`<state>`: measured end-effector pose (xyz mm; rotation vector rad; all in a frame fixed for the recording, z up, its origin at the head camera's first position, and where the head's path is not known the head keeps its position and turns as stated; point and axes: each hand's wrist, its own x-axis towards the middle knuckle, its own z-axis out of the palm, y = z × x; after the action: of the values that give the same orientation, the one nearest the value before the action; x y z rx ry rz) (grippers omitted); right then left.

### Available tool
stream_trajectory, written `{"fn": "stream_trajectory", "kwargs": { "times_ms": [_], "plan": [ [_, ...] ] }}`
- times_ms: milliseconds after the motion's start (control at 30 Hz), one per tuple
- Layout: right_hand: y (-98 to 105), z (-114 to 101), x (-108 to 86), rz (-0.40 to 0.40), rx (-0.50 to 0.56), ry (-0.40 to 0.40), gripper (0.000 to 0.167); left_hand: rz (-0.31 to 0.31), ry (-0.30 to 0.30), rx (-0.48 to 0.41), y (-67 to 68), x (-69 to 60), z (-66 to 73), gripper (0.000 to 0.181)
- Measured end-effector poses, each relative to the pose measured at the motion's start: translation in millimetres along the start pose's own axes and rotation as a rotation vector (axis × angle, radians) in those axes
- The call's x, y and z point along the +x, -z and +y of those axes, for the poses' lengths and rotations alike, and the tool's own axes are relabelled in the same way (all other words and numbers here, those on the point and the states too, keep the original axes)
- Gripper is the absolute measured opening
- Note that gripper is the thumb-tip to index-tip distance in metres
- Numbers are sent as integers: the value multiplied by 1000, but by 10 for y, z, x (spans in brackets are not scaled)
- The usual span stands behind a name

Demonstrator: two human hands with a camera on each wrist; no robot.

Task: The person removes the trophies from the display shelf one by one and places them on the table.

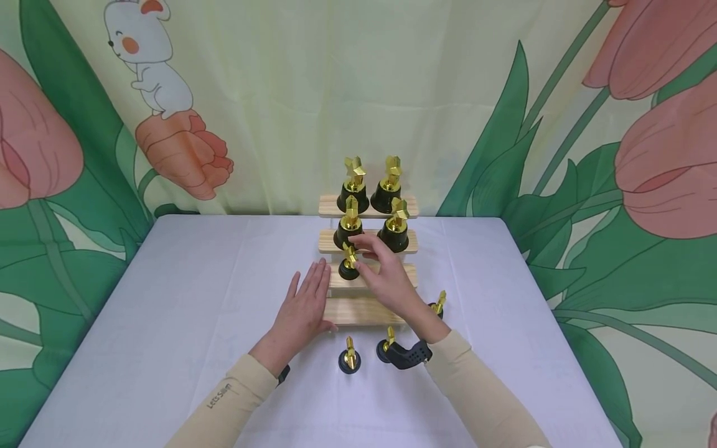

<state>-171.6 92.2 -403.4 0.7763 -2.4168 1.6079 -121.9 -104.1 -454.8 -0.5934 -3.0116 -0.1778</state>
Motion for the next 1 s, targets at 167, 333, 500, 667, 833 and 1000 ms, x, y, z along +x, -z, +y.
{"fn": "stream_trajectory", "kwargs": {
  "times_ms": [167, 333, 500, 667, 833, 1000],
  "plan": [
    [-12, 1, -13, -10, -13, 0, 44, 5, 0, -11, -12, -13, -6, 129],
    [-29, 4, -7, -19, -13, 15, 43, 24, -7, -8, -13, -18, -9, 128],
    [-46, 3, -2, -30, -4, 28, 41, 35, -15, 5, -16, -17, -12, 128],
    [-52, 4, -6, -26, -21, 26, 39, 19, -9, 12, -16, -13, -12, 128],
    [-44, 7, -8, -20, -57, 23, 39, 13, -11, 4, -24, -13, -14, 129],
    [-34, 10, -10, -17, -75, 31, 40, 35, -18, 16, -29, -12, -19, 129]
  ]
}}
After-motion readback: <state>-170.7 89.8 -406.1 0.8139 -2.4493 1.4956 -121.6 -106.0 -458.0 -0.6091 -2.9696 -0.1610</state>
